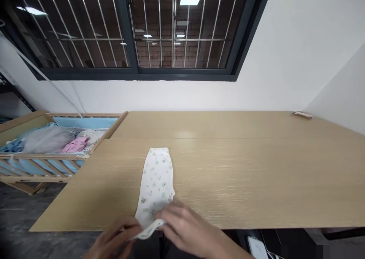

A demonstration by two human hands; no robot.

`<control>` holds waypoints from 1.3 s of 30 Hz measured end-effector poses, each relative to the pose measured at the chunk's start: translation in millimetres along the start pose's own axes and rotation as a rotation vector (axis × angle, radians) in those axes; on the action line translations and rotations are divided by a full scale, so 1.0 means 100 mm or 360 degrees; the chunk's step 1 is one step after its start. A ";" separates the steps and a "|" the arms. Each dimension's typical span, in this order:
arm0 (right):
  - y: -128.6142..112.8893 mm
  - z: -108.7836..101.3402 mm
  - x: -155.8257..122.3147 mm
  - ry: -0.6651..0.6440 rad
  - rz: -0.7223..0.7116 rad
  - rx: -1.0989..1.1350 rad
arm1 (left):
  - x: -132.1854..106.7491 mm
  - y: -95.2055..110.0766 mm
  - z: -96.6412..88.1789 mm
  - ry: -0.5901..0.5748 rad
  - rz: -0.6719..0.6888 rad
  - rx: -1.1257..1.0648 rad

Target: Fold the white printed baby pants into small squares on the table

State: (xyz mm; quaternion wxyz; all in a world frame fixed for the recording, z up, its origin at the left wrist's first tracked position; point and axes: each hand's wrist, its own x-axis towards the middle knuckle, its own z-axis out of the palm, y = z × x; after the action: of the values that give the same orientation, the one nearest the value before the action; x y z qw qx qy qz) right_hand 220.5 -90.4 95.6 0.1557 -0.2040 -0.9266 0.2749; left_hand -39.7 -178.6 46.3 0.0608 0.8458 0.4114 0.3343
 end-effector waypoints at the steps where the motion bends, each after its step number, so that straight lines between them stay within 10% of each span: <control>1: -0.02 -0.11 0.05 0.0048 0.0044 0.0092 | 0.07 -0.02 -0.07 0.0110 -0.0054 -0.0013; 6: 0.22 -0.50 0.44 0.0410 0.0155 0.0277 | 0.71 -0.39 -0.32 0.0418 -0.0188 0.0080; 12: 1.15 -0.44 1.19 0.0731 0.0450 0.0091 | 1.64 -1.07 -0.14 -0.0024 -0.0725 0.0301; 17: 1.72 -0.21 1.57 0.0633 0.0674 -0.0129 | 1.94 -1.37 0.16 -0.0167 -0.0901 0.0455; 24: 1.51 -0.16 1.44 0.0619 0.0457 -0.0367 | 1.39 -0.72 0.55 -0.0115 -0.0896 0.0752; 30: 0.94 0.09 1.30 -0.0198 -0.0330 -0.0159 | 0.65 -0.31 1.02 -0.0110 -0.0656 0.1053; 39: 1.57 0.26 1.58 -0.0254 -0.0040 -0.0346 | 0.55 -0.44 1.11 -0.0001 -0.0643 0.1051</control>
State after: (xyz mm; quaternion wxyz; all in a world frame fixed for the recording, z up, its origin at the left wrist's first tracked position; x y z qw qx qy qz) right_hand 119.0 91.2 13.1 0.0619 -0.1854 -0.9629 0.1863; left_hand 23.6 -90.2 -27.4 -0.1501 0.7219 0.6551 0.1648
